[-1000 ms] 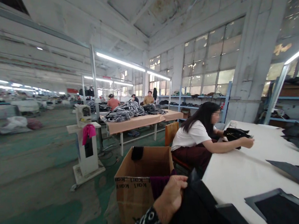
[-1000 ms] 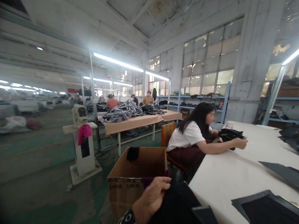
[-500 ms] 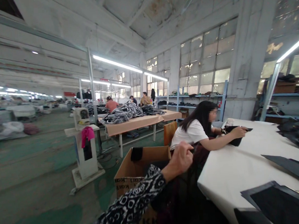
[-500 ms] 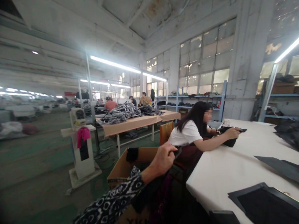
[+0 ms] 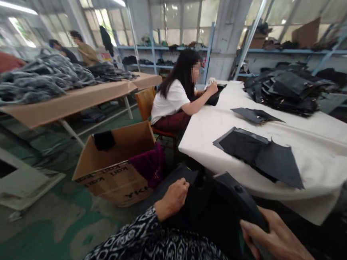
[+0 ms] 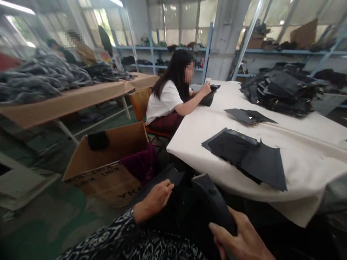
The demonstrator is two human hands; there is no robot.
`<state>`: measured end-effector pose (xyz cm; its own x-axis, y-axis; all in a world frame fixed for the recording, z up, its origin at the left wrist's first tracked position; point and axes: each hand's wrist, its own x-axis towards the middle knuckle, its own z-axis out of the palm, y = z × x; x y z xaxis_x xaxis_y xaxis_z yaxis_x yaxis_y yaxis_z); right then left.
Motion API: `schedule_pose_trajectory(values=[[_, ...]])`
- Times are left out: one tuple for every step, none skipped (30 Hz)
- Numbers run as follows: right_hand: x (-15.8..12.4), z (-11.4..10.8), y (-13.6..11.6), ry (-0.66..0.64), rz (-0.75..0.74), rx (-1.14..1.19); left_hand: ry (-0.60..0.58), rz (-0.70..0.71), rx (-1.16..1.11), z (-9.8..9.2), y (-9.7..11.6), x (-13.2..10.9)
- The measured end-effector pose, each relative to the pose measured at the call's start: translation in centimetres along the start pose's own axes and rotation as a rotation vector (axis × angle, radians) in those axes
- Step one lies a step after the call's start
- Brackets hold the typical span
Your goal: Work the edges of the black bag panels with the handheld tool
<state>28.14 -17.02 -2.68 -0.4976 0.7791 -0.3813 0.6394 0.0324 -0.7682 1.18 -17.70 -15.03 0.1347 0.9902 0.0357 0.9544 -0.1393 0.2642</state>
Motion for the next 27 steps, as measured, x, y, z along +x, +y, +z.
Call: schedule_pose_trajectory(values=[[0.8,0.4,0.3,-0.031,0.009,0.058,-0.012,0.029,-0.049,-0.3,-0.9,-0.3],[1.5,0.9,0.5,-0.054,0.014,0.107,-0.013,0.048,-0.090,-0.4,-1.5,-0.6],[2.1,1.3,0.6,-0.070,0.018,0.149,-0.001,0.066,-0.134,-0.3,-2.0,-1.0],[2.6,1.7,0.6,-0.082,0.021,0.178,0.023,0.078,-0.180,-0.1,-2.4,-1.3],[3.1,2.1,0.6,-0.092,0.024,0.192,0.056,0.089,-0.226,0.4,-2.5,-1.7],[3.6,2.5,0.7,-0.104,0.027,0.198,0.091,0.097,-0.271,0.9,-2.6,-2.0],[4.1,2.8,0.7,-0.118,0.032,0.199,0.128,0.105,-0.309,1.6,-2.6,-2.2],[4.6,3.1,0.7,-0.129,0.037,0.202,0.157,0.113,-0.334,2.2,-2.6,-2.4],[5.2,3.4,0.8,-0.141,0.040,0.204,0.178,0.119,-0.347,2.8,-2.6,-2.5],[5.7,3.8,1.0,-0.150,0.042,0.203,0.197,0.122,-0.357,3.3,-2.6,-2.5],[6.3,4.2,1.1,-0.158,0.043,0.200,0.215,0.122,-0.367,3.7,-2.7,-2.5],[7.0,4.6,1.3,-0.165,0.039,0.191,0.233,0.118,-0.382,4.0,-2.8,-2.5],[7.6,5.0,1.5,-0.169,0.035,0.181,0.250,0.112,-0.403,4.2,-2.9,-2.4],[8.2,5.5,1.7,-0.172,0.032,0.170,0.271,0.103,-0.428,4.3,-3.0,-2.4],[8.7,5.9,1.8,-0.175,0.029,0.159,0.292,0.094,-0.456,4.4,-3.1,-2.4],[9.3,6.3,1.9,-0.175,0.024,0.152,0.312,0.088,-0.484,4.4,-3.2,-2.4],[9.8,6.7,2.0,-0.175,0.022,0.148,0.327,0.084,-0.508,4.4,-3.2,-2.4],[10.3,7.0,2.0,-0.173,0.020,0.145,0.339,0.079,-0.529,4.5,-3.3,-2.4],[10.7,7.2,2.0,-0.171,0.021,0.145,0.349,0.074,-0.544,4.5,-3.3,-2.4],[11.1,7.3,2.0,-0.171,0.020,0.146,0.355,0.070,-0.554,4.6,-3.3,-2.4],[11.5,7.4,1.9,-0.170,0.024,0.149,0.360,0.067,-0.561,4.6,-3.3,-2.4],[11.8,7.4,1.8,-0.169,0.032,0.152,0.365,0.062,-0.569,4.8,-3.3,-2.4],[12.1,7.3,1.7,-0.168,0.037,0.155,0.372,0.055,-0.577,4.9,-3.3,-2.4],[12.2,7.1,1.4,-0.166,0.040,0.157,0.384,0.047,-0.585,5.1,-3.3,-2.4],[12.4,6.9,1.2,-0.162,0.044,0.157,0.397,0.037,-0.592,5.3,-3.3,-2.4],[12.5,6.6,0.8,-0.156,0.041,0.157,0.407,0.024,-0.598,5.4,-3.2,-2.4],[12.6,6.3,0.4,-0.147,0.034,0.159,0.410,0.011,-0.604,5.5,-3.1,-2.4]])
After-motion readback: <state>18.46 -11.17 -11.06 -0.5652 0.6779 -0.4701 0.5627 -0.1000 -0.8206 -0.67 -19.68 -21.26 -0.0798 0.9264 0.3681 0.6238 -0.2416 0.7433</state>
